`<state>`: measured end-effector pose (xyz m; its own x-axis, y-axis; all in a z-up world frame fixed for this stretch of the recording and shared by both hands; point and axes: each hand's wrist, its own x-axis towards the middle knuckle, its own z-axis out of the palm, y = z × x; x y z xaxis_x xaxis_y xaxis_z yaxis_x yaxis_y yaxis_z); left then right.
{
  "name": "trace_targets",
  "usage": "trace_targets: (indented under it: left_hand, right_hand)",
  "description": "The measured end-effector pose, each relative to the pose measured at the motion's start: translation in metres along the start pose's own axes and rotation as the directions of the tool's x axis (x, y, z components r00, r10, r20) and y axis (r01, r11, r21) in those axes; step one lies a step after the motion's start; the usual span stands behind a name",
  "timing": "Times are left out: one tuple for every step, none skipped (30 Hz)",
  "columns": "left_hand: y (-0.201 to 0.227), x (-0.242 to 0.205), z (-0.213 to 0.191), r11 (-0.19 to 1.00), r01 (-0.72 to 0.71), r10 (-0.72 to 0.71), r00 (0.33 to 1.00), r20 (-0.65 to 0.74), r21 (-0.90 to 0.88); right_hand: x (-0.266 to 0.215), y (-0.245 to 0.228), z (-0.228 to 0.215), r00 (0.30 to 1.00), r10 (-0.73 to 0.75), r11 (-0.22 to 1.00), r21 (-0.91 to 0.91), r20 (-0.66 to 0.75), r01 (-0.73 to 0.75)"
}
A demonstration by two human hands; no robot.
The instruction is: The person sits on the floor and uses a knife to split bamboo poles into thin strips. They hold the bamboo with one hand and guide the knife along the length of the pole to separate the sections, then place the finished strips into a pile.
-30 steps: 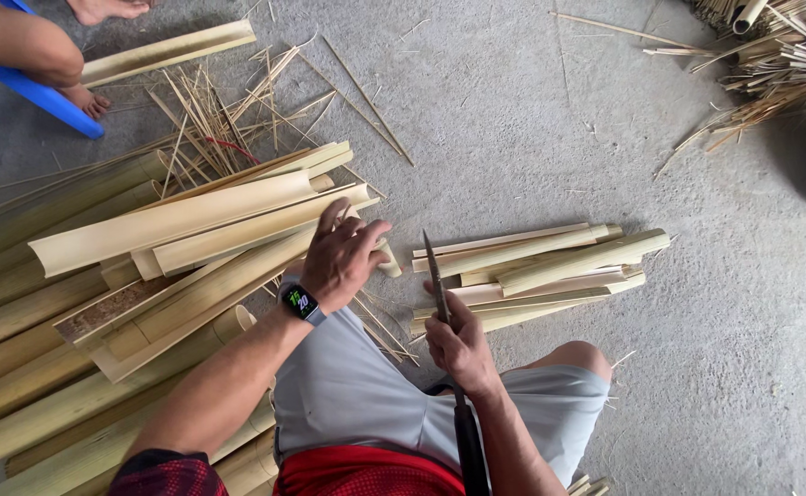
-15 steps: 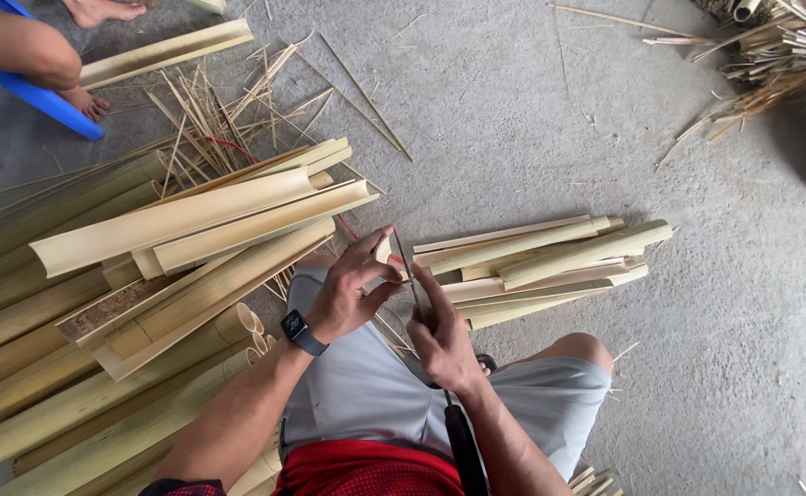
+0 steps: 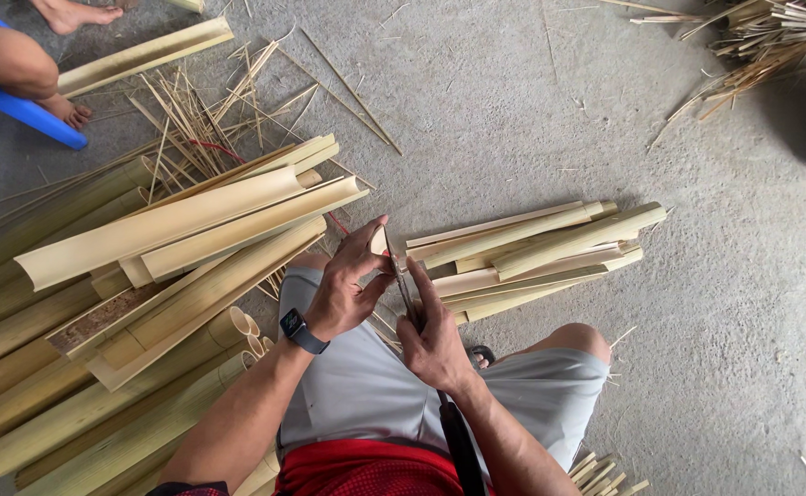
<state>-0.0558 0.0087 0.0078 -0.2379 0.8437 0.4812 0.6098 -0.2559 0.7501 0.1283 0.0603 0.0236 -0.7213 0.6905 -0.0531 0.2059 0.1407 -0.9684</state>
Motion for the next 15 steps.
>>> trace_targets:
  left_hand:
    - [0.000, 0.000, 0.000, 1.000, 0.001, -0.001, 1.000, 0.002, -0.009]
    - [-0.001, 0.001, -0.001, 1.000, 0.001, -0.001, 1.000, 0.010, -0.006]
    - [-0.002, 0.001, -0.002, 1.000, 0.003, -0.003, 1.000, 0.019, -0.003]
    - [-0.003, 0.001, -0.002, 1.000, 0.005, -0.005, 1.000, 0.028, 0.000]
    - [-0.003, 0.001, -0.002, 1.000, 0.003, -0.003, 1.000, 0.030, -0.001]
    - [-0.003, 0.001, -0.002, 1.000, 0.000, 0.000, 0.999, 0.033, -0.002]
    - [-0.003, 0.001, -0.002, 1.000, -0.003, 0.003, 0.999, 0.035, -0.003]
    - [-0.003, 0.000, -0.002, 1.000, 0.005, -0.005, 0.999, 0.034, -0.012]
    - [-0.003, 0.000, -0.002, 1.000, 0.014, -0.013, 0.999, 0.033, -0.021]
    - [-0.003, -0.001, -0.002, 0.999, 0.023, -0.022, 0.999, 0.032, -0.030]
    - [-0.003, -0.001, -0.002, 1.000, 0.019, -0.019, 0.999, 0.033, -0.024]
    - [-0.002, -0.001, -0.003, 1.000, 0.016, -0.015, 0.999, 0.033, -0.017]
    - [-0.001, 0.000, -0.003, 1.000, 0.012, -0.012, 0.999, 0.033, -0.011]
    - [0.002, 0.000, -0.003, 1.000, 0.008, -0.008, 1.000, 0.019, 0.006]
    - [0.006, 0.001, -0.002, 1.000, 0.004, -0.004, 1.000, 0.004, 0.023]
  right_hand:
    - [-0.001, 0.000, 0.001, 1.000, -0.009, 1.000, -0.012, -0.011, 0.008]
    - [-0.001, 0.000, 0.001, 1.000, -0.017, 1.000, -0.024, -0.023, 0.017]
    - [0.000, -0.001, 0.001, 1.000, -0.017, 1.000, -0.023, -0.023, 0.017]
    - [0.003, -0.002, 0.001, 1.000, -0.018, 1.000, -0.021, -0.024, 0.017]
    - [0.005, -0.003, 0.000, 1.000, -0.019, 1.000, -0.020, -0.024, 0.019]
    - [0.008, -0.005, 0.000, 1.000, -0.002, 1.000, -0.001, -0.018, 0.002]
    - [0.010, -0.007, 0.000, 1.000, 0.013, 1.000, 0.018, -0.012, -0.013]
    - [0.011, -0.009, 0.001, 1.000, 0.028, 0.999, 0.036, -0.005, -0.028]
    - [0.011, -0.012, 0.001, 0.999, 0.033, 0.999, 0.038, -0.004, -0.033]
    - [0.010, -0.015, 0.001, 0.999, 0.038, 0.999, 0.039, -0.003, -0.037]
    - [0.009, -0.017, 0.001, 0.999, 0.043, 0.998, 0.040, -0.001, -0.043]
    - [0.009, -0.020, 0.001, 0.999, 0.040, 0.998, 0.039, 0.002, -0.041]
    - [0.009, -0.023, 0.001, 0.999, 0.039, 0.999, 0.037, 0.006, -0.039]
    - [0.010, -0.026, 0.001, 0.999, 0.037, 0.999, 0.035, 0.009, -0.037]
    - [0.008, -0.028, -0.002, 0.999, 0.037, 0.997, 0.065, 0.025, -0.039]
